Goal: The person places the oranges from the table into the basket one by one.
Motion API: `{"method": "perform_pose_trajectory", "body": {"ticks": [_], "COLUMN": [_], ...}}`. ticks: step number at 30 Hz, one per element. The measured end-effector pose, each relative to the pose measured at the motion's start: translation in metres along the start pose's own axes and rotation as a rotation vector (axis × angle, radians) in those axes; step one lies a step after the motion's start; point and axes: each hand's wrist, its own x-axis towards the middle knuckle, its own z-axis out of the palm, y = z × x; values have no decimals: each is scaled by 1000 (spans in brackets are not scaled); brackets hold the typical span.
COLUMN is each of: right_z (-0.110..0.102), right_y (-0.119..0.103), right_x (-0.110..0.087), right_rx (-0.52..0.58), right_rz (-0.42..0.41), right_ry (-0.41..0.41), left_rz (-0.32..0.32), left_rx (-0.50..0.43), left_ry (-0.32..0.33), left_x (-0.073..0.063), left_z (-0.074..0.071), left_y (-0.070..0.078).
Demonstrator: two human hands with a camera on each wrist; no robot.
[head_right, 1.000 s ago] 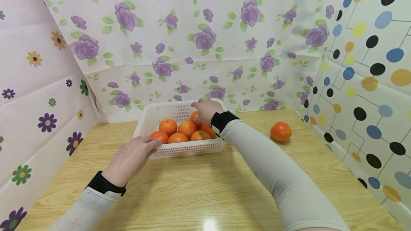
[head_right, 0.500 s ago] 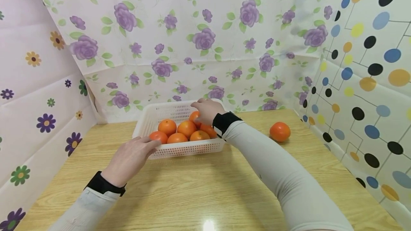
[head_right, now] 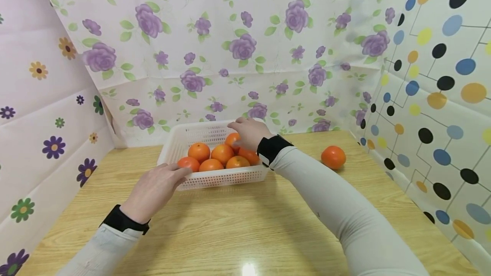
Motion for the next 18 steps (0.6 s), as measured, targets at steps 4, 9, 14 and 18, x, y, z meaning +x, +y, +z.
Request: {"method": "perform_pose_trajectory", "body": {"ticks": [4, 9, 14, 18], "right_z": [-2, -5, -7, -7], "right_y": [-2, -3, -4, -6], "right_x": [-5, -12, -18, -21], "right_rx": [-21, -38, -46, -39], "right_rz": [-19, -47, -61, -68], "right_ry": [1, 12, 21, 30], "left_rz": [0, -1, -3, 7], "left_rx": [3, 2, -2, -4], "left_ry": [-1, 2, 3, 18], "left_x": [0, 0, 0, 0], "left_z": [0, 1, 2, 2], "left_y": [0, 0, 0, -1]}}
